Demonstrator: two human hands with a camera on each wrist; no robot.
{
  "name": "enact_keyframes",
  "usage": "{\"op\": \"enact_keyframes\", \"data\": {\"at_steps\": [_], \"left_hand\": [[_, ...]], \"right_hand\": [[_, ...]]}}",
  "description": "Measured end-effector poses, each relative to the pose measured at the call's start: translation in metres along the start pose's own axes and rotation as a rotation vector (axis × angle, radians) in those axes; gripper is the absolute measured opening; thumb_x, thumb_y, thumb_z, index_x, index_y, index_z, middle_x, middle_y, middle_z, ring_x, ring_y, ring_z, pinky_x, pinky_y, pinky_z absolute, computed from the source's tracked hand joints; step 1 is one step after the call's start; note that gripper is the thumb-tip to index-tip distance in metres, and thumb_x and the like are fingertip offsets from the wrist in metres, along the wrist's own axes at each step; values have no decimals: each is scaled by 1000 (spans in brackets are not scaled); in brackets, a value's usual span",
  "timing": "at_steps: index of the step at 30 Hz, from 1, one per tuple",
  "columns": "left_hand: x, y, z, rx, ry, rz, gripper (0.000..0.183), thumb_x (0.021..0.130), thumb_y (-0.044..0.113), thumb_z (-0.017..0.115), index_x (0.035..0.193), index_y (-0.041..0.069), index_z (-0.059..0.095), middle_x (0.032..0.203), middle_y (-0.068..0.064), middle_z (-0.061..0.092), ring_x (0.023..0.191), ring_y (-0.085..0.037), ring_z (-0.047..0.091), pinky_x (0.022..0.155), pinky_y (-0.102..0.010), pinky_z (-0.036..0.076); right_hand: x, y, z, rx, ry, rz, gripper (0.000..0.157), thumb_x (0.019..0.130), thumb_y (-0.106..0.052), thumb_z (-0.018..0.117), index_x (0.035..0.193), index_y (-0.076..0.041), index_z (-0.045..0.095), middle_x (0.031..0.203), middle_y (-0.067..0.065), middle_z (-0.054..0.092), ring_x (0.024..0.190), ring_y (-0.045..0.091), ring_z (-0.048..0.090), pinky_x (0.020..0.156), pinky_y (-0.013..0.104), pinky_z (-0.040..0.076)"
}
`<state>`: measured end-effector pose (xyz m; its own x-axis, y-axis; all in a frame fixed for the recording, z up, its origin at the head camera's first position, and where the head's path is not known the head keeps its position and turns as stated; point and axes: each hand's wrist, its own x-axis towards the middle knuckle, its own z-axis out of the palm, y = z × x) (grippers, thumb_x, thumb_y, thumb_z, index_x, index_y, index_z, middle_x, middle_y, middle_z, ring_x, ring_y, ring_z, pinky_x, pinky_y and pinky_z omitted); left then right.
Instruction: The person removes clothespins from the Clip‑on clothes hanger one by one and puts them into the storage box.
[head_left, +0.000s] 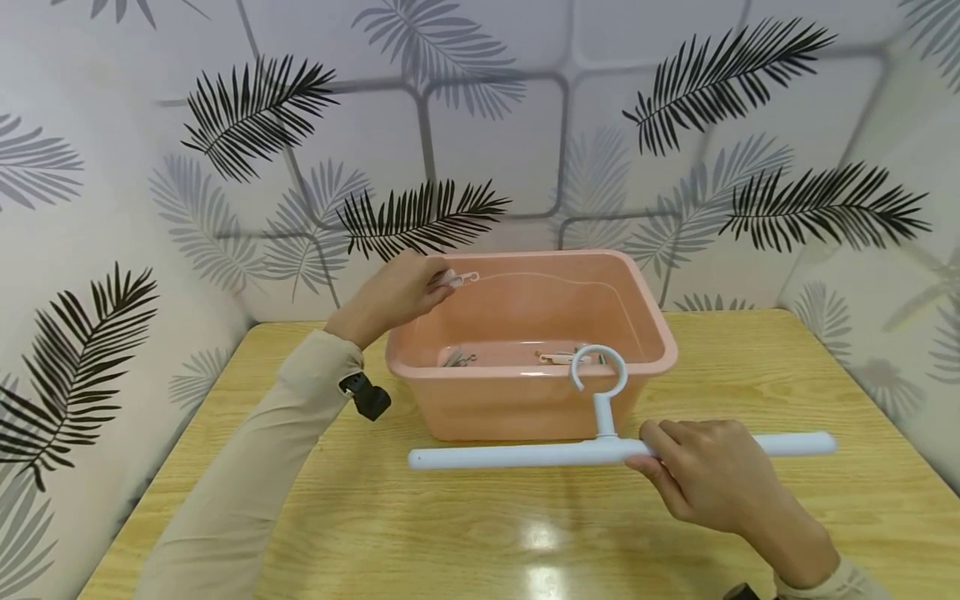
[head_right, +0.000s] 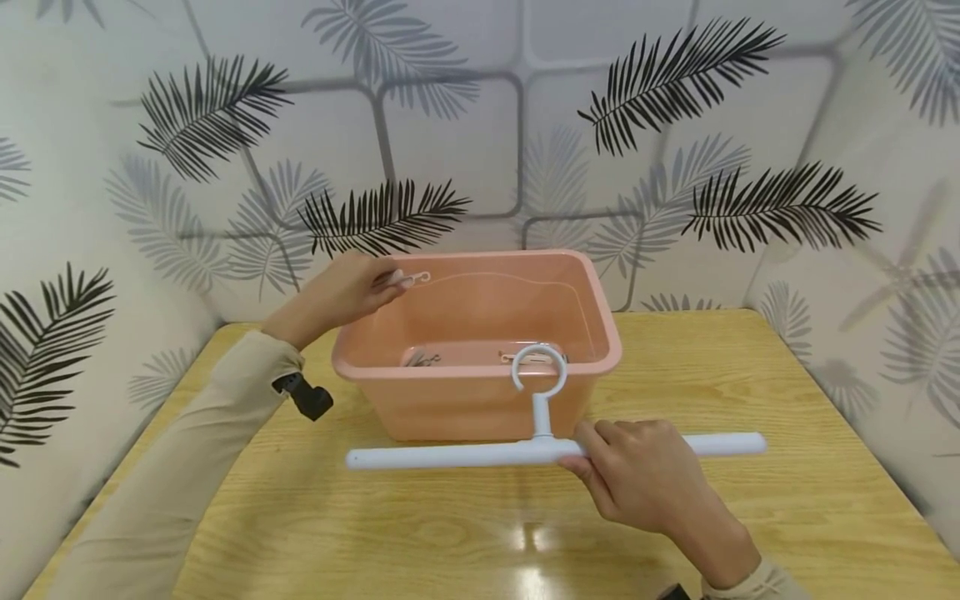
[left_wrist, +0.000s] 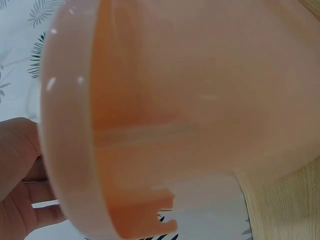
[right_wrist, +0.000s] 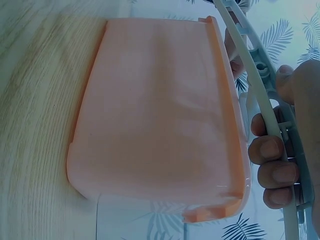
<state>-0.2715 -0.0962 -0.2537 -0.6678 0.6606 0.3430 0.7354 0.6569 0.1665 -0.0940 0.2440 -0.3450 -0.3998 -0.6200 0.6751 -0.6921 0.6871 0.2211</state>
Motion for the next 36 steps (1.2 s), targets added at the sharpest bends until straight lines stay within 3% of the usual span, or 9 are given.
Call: {"op": "enact_keyframes", "data": {"at_steps": [11,16,20,24,31,36], "left_hand": [[9,1,8,12,-20,-7,23,95,12,61,74,5,55,59,1,33,56,-14,37,57,-28,33],[10,-1,10,30,-39,-16,15,94,12,61,87,0,67,72,-7,60,64,-18,55,65,-33,48],[7,-2,11,88,-58,-43,13,93,11,63,92,-1,66,83,-13,67,75,-24,62,73,-39,51],[3,-2,11,116,-65,-77,14,92,12,63,89,-1,65,84,-14,66,74,-26,61,71,-40,50],[-3,1,9,106,-57,-77,15,92,12,62,92,-3,66,89,-16,68,79,-27,64,75,-41,52],[-17,13,4,77,-37,-51,15,93,13,62,95,-1,66,90,-14,68,81,-25,64,76,-39,52]], "right_hand": [[0,0,0,9,0,4,49,105,-46,24,70,-16,40,56,-15,21,49,-3,12,43,15,11],[-1,0,1,8,2,4,48,105,-47,25,71,-16,40,56,-14,21,49,-3,13,42,15,11],[-2,0,1,8,-4,8,49,104,-47,24,71,-16,40,56,-14,21,49,-3,13,42,15,11],[-2,-1,2,8,-11,8,49,104,-47,24,71,-16,41,56,-15,22,49,-3,14,42,15,11],[-1,-1,3,-3,-16,9,49,104,-47,24,71,-16,41,56,-15,22,48,-3,15,41,16,13],[1,-4,3,10,-16,13,49,104,-47,24,71,-17,41,56,-15,22,48,-3,15,41,16,13]]}}
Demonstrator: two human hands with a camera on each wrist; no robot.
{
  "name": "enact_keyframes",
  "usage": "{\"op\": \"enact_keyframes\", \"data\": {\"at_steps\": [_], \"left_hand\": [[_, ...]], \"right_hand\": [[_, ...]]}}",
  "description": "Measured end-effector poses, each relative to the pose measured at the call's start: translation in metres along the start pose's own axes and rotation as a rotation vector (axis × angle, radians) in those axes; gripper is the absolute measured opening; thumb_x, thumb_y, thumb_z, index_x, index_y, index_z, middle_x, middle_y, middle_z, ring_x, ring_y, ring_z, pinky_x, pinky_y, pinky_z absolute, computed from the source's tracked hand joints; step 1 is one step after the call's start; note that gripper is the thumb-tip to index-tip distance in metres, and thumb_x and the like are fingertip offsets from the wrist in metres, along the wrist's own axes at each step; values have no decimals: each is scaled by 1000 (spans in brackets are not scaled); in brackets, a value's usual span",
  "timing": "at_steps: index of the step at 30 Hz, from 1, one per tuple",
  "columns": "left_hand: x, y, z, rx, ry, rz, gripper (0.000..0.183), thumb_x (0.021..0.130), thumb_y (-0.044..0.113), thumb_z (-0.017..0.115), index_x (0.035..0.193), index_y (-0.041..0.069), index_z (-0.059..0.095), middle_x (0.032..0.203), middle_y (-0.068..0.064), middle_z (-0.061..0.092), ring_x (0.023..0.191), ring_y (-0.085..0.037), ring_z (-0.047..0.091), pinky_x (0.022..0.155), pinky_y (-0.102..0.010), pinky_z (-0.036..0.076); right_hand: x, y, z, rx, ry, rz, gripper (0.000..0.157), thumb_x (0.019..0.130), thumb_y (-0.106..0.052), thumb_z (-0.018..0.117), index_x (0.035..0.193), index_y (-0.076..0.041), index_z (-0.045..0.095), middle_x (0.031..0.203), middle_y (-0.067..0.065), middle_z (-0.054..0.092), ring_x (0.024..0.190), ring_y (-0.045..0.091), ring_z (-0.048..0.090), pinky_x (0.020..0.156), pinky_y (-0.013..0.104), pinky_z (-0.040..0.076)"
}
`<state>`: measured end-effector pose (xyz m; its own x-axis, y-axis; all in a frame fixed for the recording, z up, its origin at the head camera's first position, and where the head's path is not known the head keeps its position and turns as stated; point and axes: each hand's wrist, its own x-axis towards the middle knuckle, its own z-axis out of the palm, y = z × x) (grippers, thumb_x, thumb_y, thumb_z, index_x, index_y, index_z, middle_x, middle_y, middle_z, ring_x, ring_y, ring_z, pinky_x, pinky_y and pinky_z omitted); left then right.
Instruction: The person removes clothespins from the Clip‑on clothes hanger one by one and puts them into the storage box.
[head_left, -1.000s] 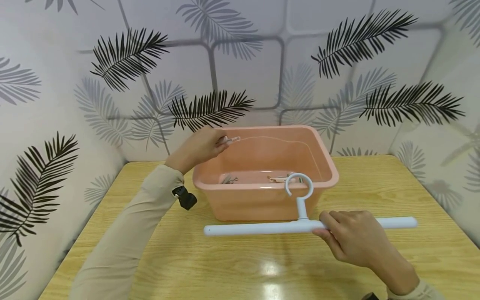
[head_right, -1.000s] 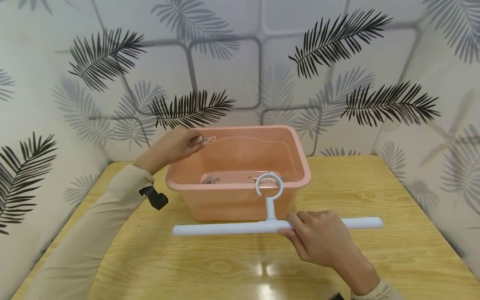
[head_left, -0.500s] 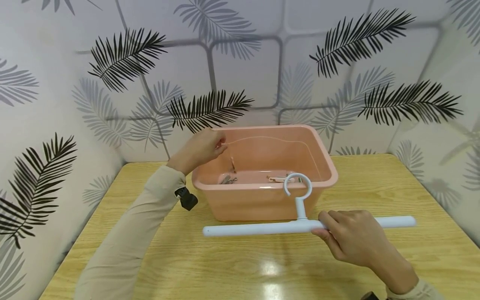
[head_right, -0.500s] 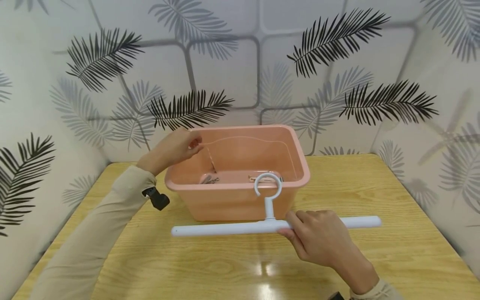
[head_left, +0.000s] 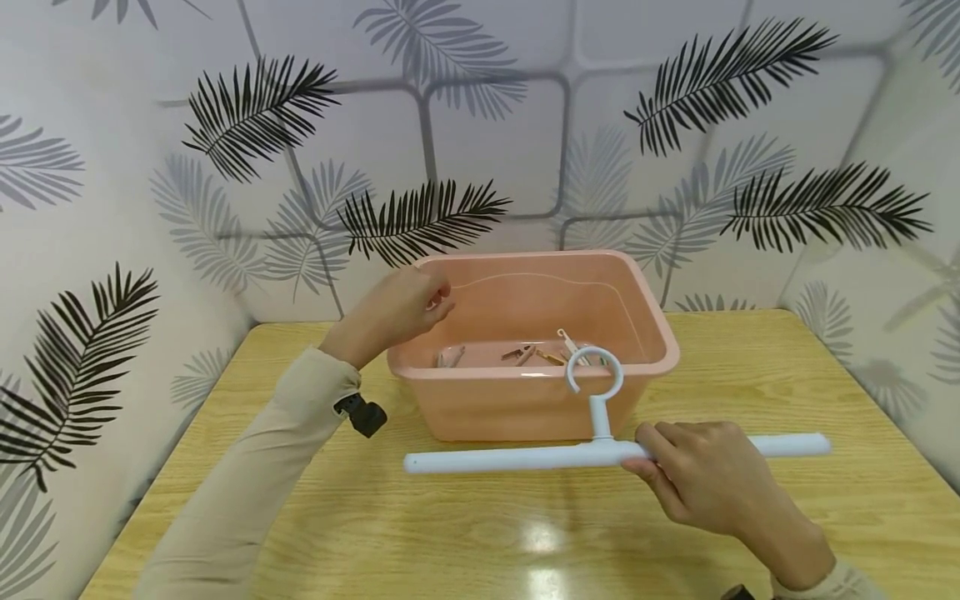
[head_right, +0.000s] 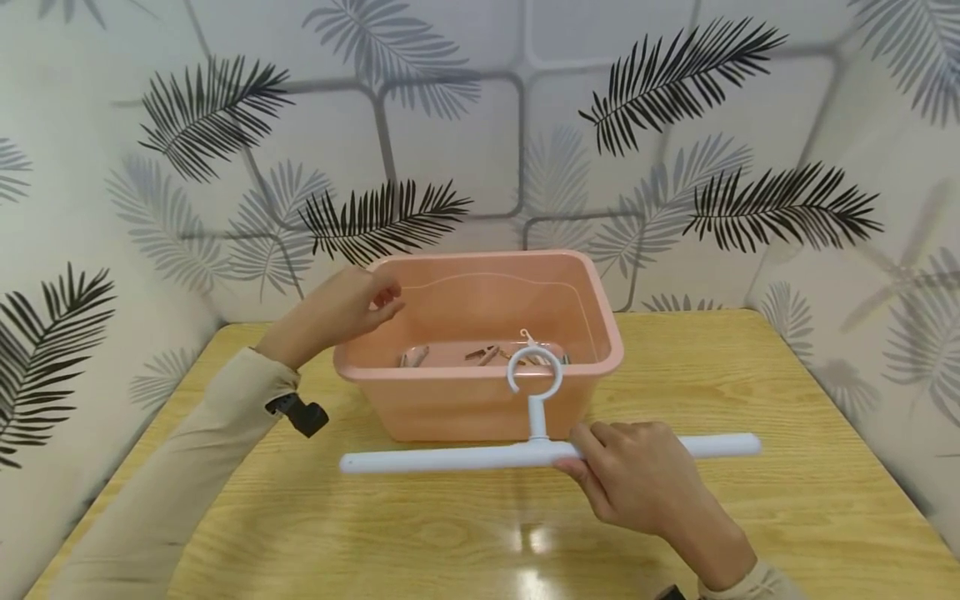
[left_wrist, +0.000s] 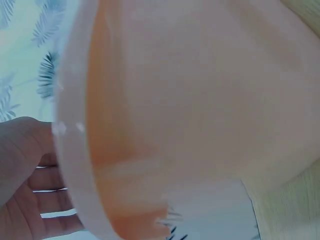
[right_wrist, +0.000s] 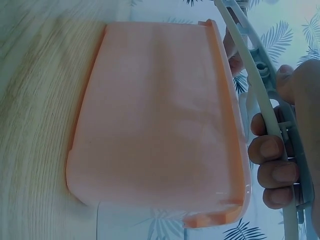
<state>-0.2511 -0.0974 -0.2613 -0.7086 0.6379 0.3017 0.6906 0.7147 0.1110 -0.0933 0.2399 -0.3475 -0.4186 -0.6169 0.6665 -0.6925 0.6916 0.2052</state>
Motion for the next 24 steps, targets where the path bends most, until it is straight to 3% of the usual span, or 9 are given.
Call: {"op": "enact_keyframes", "data": {"at_steps": [6,10,14,18,24], "left_hand": [[-34,23,0,-44,42,104,12,94,14,62,89,4,65,82,-6,65,76,-21,63,71,-35,52],[-58,41,1,-52,113,195,12,94,16,63,92,4,67,84,-4,67,74,-17,65,68,-33,53],[-79,61,4,-124,184,297,12,92,14,66,97,3,68,87,-4,68,76,-15,66,72,-30,54],[-101,80,8,-200,139,331,19,95,20,62,102,4,68,93,-3,70,80,-13,67,75,-26,53],[-127,102,25,-199,-22,360,26,96,33,61,98,9,68,84,5,65,69,-1,56,64,-16,47]], "right_hand": [[3,-6,1,31,7,-9,47,104,-47,25,71,-17,40,57,-15,22,50,-3,15,42,15,13],[3,-11,3,45,1,-19,47,104,-48,25,71,-17,39,58,-15,22,50,-3,15,42,14,13],[4,-16,5,55,1,-22,47,104,-47,26,71,-17,39,58,-15,22,50,-3,15,42,14,13],[4,-21,6,64,-3,-29,47,104,-46,26,70,-17,39,58,-14,23,50,-3,15,42,14,13],[4,-33,7,108,-22,-37,46,105,-45,26,70,-18,39,59,-14,24,51,-4,14,42,13,14]]}}
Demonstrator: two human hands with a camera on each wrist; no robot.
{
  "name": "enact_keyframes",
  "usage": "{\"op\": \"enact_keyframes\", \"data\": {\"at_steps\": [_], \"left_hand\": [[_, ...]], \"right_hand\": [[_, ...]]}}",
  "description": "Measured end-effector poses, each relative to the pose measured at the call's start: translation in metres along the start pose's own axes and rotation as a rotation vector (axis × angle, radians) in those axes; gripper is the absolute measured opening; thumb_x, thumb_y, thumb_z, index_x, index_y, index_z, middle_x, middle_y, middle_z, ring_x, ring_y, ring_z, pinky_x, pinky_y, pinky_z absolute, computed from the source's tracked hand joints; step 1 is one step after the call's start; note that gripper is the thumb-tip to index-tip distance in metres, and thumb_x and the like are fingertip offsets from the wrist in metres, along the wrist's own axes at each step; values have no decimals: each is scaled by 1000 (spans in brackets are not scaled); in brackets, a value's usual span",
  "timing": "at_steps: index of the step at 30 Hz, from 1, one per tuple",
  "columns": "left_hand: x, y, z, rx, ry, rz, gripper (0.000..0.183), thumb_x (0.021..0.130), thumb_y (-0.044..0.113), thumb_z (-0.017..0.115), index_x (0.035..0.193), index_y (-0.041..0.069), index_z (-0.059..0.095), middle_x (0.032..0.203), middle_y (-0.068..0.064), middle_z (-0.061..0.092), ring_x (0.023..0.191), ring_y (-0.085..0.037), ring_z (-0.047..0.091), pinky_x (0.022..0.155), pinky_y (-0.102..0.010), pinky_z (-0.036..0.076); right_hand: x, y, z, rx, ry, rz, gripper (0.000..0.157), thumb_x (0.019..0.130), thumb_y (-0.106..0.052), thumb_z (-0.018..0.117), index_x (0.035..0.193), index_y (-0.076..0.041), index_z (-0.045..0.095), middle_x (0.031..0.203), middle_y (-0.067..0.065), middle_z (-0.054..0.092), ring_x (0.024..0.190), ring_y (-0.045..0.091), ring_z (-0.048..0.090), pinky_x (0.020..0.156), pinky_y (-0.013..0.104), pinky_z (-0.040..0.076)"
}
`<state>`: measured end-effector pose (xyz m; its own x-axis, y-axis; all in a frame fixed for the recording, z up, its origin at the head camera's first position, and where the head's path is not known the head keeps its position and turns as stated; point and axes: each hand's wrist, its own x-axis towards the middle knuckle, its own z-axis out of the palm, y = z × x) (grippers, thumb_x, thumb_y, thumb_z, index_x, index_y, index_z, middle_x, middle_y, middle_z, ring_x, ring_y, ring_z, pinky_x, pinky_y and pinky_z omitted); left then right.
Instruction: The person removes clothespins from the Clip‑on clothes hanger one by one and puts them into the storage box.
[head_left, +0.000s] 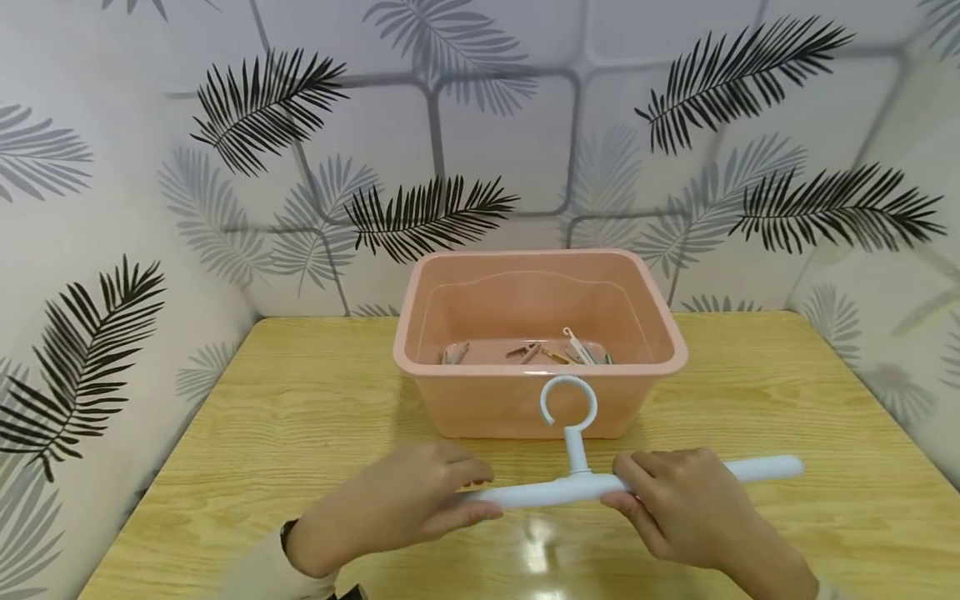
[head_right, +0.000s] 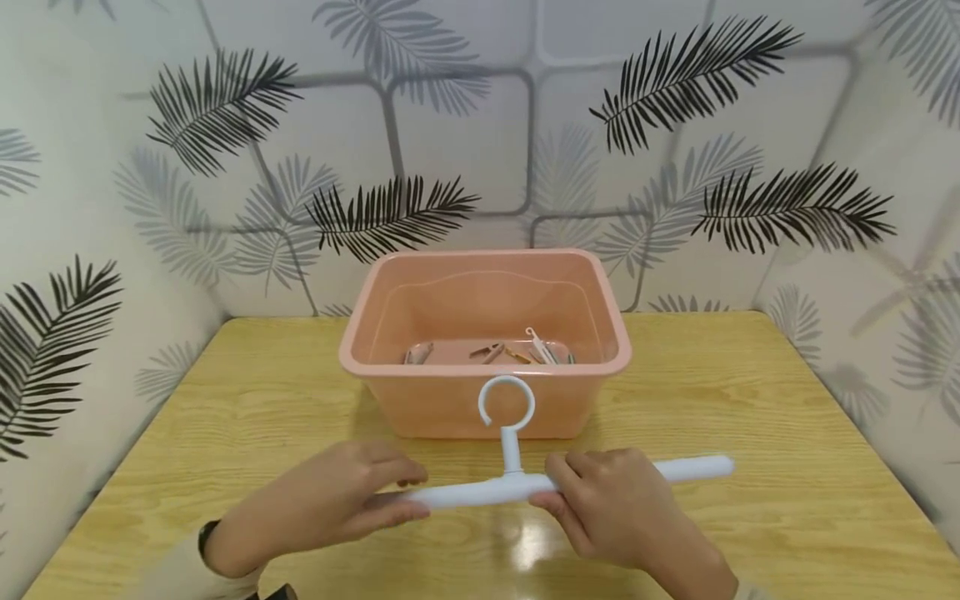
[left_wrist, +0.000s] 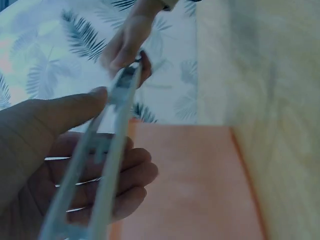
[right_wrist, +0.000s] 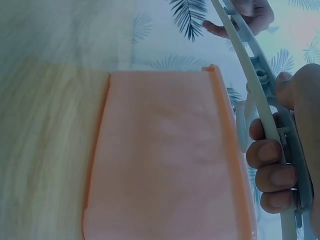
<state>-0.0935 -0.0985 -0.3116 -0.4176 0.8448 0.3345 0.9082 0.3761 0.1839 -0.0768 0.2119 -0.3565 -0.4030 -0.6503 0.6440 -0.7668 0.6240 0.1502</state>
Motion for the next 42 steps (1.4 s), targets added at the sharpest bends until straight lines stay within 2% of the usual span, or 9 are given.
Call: {"op": "enact_keyframes", "data": {"at_steps": [3,6,13,15,18,23,29,35,42], "left_hand": [[-3,7,11,29,-75,12,21,94,31,63,92,11,66,76,8,59,62,3,47,58,-14,42],[-7,9,19,41,-94,3,17,92,29,66,87,13,64,72,10,56,61,2,47,57,-14,42],[-21,7,32,-45,-148,-92,16,93,27,65,90,12,68,77,10,62,65,6,49,60,-12,42],[-24,5,36,-69,-146,-108,14,93,24,65,90,11,68,77,10,62,65,6,48,60,-11,42],[-28,2,44,-84,-115,-98,13,92,22,66,85,11,66,72,10,59,62,7,45,57,-9,39],[-33,-4,54,-104,-86,-95,18,91,21,67,76,14,62,64,12,54,55,8,36,52,-7,34],[-38,-8,60,-83,-82,-102,19,88,21,71,74,15,61,62,13,53,53,9,33,51,-7,32],[-39,-10,62,-96,-93,-142,19,88,22,70,73,16,61,61,13,51,52,8,31,50,-7,30],[-40,-14,68,-98,-107,-154,17,90,23,69,75,15,64,61,13,52,51,8,32,50,-8,31]], "right_hand": [[-1,-5,4,29,-8,-8,45,105,-43,26,70,-18,39,59,-14,24,52,-5,14,43,12,14],[-4,-9,9,43,-15,-15,45,105,-43,26,70,-18,39,59,-14,25,52,-5,14,44,12,13],[-18,-14,22,97,-88,0,41,105,-42,30,73,-20,41,62,-18,24,54,-7,14,44,11,14],[-22,-15,26,117,-101,8,38,104,-42,34,75,-20,44,63,-18,27,54,-7,18,44,11,17],[-25,-15,30,158,-111,12,34,103,-41,39,79,-19,50,66,-17,33,55,-6,25,46,11,23],[-29,-17,37,206,-120,-5,28,102,-38,44,84,-19,54,72,-16,41,59,-5,35,50,11,31],[-30,-20,40,193,-163,-4,25,100,-37,49,84,-20,54,72,-16,40,59,-3,38,51,14,33],[-31,-20,40,192,-187,4,20,99,-35,53,86,-20,55,73,-16,40,61,-3,39,51,14,33],[-33,-18,42,219,-229,18,16,99,-31,55,89,-18,58,75,-16,45,63,-4,42,53,14,36]]}}
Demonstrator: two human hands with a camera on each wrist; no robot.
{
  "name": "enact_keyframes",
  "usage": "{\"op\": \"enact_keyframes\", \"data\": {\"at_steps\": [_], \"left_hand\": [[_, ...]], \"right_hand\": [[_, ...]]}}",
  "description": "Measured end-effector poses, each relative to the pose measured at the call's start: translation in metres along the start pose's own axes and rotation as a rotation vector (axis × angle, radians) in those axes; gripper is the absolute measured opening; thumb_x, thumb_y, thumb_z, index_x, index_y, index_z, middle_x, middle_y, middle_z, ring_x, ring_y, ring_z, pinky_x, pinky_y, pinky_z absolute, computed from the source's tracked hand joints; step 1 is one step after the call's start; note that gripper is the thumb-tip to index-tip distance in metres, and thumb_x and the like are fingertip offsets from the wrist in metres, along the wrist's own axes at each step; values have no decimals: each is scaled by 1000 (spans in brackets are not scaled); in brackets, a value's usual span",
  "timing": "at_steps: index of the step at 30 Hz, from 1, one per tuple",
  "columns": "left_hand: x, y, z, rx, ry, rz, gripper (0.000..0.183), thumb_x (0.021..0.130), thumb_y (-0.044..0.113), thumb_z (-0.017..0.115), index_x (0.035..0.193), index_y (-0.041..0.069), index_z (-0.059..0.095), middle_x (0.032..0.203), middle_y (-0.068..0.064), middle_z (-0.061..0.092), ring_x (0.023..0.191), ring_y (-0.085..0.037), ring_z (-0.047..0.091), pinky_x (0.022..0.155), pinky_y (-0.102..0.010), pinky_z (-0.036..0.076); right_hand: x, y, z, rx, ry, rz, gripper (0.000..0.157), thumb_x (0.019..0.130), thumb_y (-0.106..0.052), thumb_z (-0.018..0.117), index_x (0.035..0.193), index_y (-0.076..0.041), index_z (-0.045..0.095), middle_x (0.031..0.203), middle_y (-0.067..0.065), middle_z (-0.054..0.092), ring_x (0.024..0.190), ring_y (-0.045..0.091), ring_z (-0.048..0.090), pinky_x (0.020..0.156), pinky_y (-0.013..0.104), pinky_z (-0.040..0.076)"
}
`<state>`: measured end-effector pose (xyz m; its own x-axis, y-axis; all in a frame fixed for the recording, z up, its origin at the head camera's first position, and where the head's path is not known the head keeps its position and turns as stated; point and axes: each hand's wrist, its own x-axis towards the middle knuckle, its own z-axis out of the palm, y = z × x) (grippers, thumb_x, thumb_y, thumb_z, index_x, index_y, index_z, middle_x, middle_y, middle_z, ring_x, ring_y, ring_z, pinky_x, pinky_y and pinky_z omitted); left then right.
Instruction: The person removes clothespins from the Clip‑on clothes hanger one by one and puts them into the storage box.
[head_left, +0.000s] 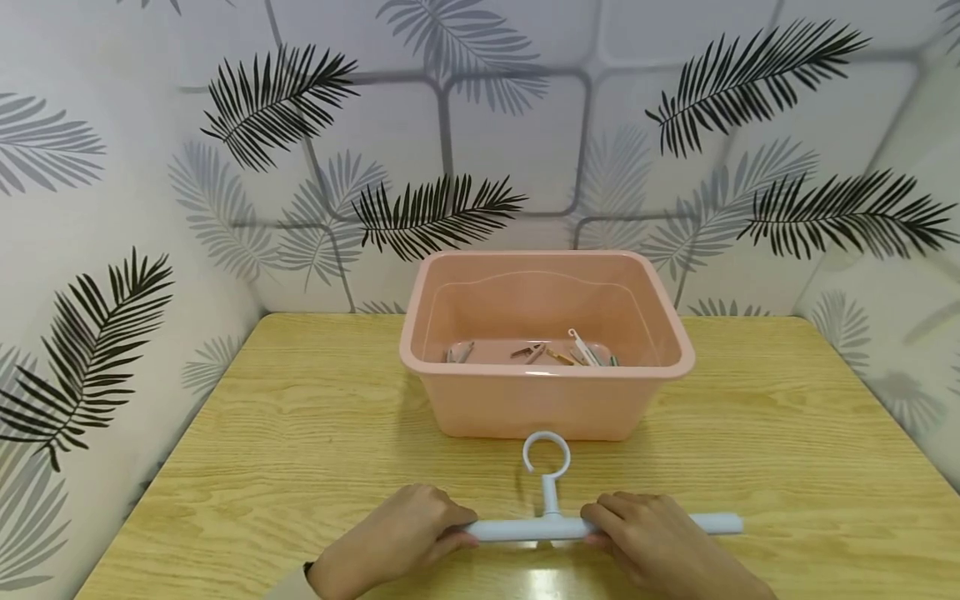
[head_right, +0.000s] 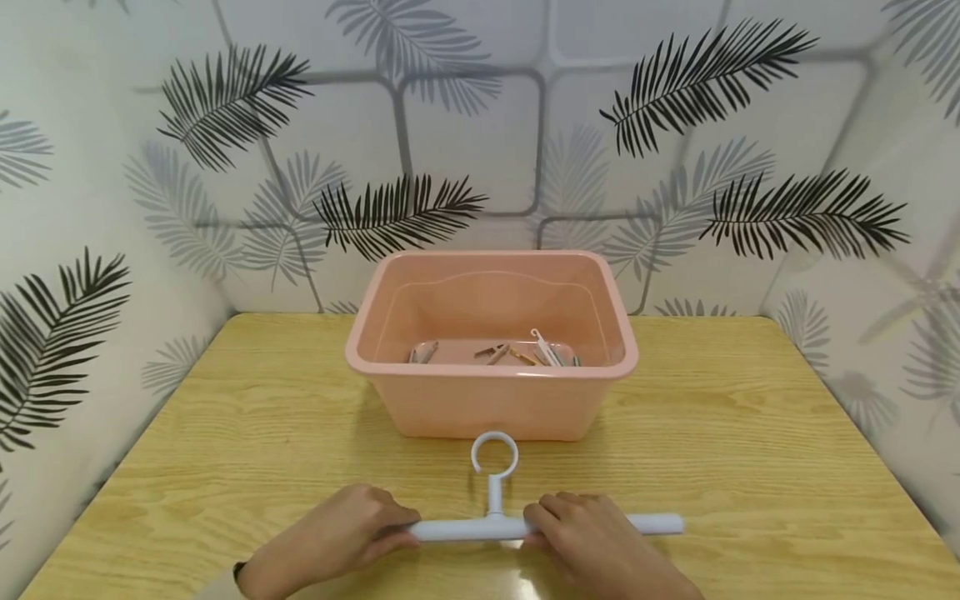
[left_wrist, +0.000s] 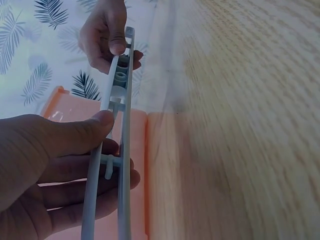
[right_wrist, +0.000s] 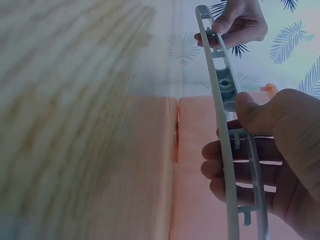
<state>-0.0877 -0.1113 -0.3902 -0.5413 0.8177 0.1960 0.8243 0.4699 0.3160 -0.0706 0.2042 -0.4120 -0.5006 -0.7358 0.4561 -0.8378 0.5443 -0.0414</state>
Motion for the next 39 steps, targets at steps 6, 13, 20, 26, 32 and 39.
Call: {"op": "enact_keyframes", "data": {"at_steps": [6,13,20,26,32,39], "left_hand": [[4,-4,4,-23,-14,0,17,89,22,69,75,14,64,59,13,51,51,9,30,49,-8,31],[7,-7,5,-37,-42,-48,19,88,21,70,73,14,62,59,15,49,51,9,29,48,-8,31],[10,-8,6,-63,-80,-89,21,89,21,70,71,13,61,56,15,43,49,9,27,46,-8,30],[10,-11,8,-63,-72,-73,26,88,21,70,67,14,57,55,16,38,49,10,26,47,-8,29],[12,-13,11,-77,-87,-90,22,90,23,68,71,14,62,56,16,42,49,10,28,47,-8,31],[13,-16,14,-113,-90,-101,20,90,23,67,74,12,66,56,16,45,48,12,29,46,-8,33]], "right_hand": [[-2,4,2,-1,-2,-20,16,99,-29,55,90,-17,59,75,-15,45,64,-4,43,54,13,37],[2,6,4,-64,-29,-23,17,99,-29,56,86,-18,57,75,-14,47,66,0,47,55,18,41],[5,8,8,-105,5,-54,26,101,-31,49,82,-16,57,70,-12,50,59,2,49,50,16,39],[4,9,11,-100,-29,-47,23,100,-30,53,86,-13,60,71,-10,53,59,3,50,49,17,40],[4,9,11,-111,-64,-27,18,95,-28,61,85,-13,61,72,-8,58,61,5,53,51,18,43],[5,10,12,-110,-107,-3,17,92,-27,65,84,-12,62,73,-7,59,61,6,54,52,20,44]]}}
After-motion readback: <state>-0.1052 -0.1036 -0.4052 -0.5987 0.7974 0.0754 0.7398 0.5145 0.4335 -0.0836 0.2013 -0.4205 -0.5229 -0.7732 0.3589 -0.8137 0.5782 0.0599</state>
